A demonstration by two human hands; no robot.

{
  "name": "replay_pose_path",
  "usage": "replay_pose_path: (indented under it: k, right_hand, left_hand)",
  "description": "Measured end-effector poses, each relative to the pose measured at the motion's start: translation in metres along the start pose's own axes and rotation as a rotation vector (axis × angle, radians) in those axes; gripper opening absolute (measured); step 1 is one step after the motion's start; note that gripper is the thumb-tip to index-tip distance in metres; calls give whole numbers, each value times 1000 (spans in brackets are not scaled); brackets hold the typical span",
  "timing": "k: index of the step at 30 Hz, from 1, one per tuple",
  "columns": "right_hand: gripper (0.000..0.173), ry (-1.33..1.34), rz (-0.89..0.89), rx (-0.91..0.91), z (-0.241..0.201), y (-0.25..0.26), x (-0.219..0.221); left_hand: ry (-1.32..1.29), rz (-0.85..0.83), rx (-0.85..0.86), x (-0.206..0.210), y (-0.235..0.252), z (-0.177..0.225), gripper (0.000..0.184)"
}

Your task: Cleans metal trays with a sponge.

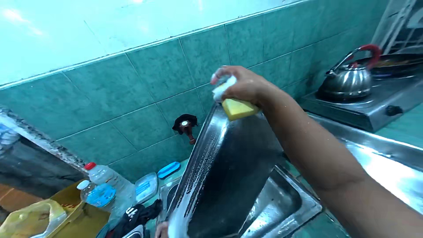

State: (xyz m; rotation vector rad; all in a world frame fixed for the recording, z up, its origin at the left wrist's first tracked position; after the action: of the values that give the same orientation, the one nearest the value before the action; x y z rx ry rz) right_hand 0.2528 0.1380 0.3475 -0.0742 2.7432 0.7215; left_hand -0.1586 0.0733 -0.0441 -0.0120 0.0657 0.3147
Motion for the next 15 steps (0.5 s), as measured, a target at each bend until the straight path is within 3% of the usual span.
replay_pose_path:
  k: [2,4,6,8,11,15]
  right_hand:
    - [36,-125,-41,-49,-34,4,27]
    - [36,-223,-55,-115,-50,10,57]
    - [37,-279,-65,-175,-56,14,91]
    - [35,-313,-79,-188,-57,16,111]
    - [27,-285,-80,-91,-38,14,88]
    - [20,-267,-51,119,29,-27,5]
  left_hand:
    - [347,-79,148,23,16,30,18]
    - [557,-118,330,65,21,102,28]
    - [586,-38,471,104,14,186,38]
    - [499,58,524,126,14,240,46]
    - [464,85,536,140,19,254,54]
    - [442,124,463,119,33,240,53]
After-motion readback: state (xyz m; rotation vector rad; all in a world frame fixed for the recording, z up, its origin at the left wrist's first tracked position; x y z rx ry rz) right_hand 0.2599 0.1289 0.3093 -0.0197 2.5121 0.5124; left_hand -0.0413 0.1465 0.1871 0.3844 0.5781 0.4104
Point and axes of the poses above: each hand's wrist, its own y-axis towards the middle knuckle, its own x-axis out of the palm, z = x × y, the point moved 6 cm from there along y, towards the middle knuckle, and after that the axes turned 14 degrees about y, right-handed, at the moved point
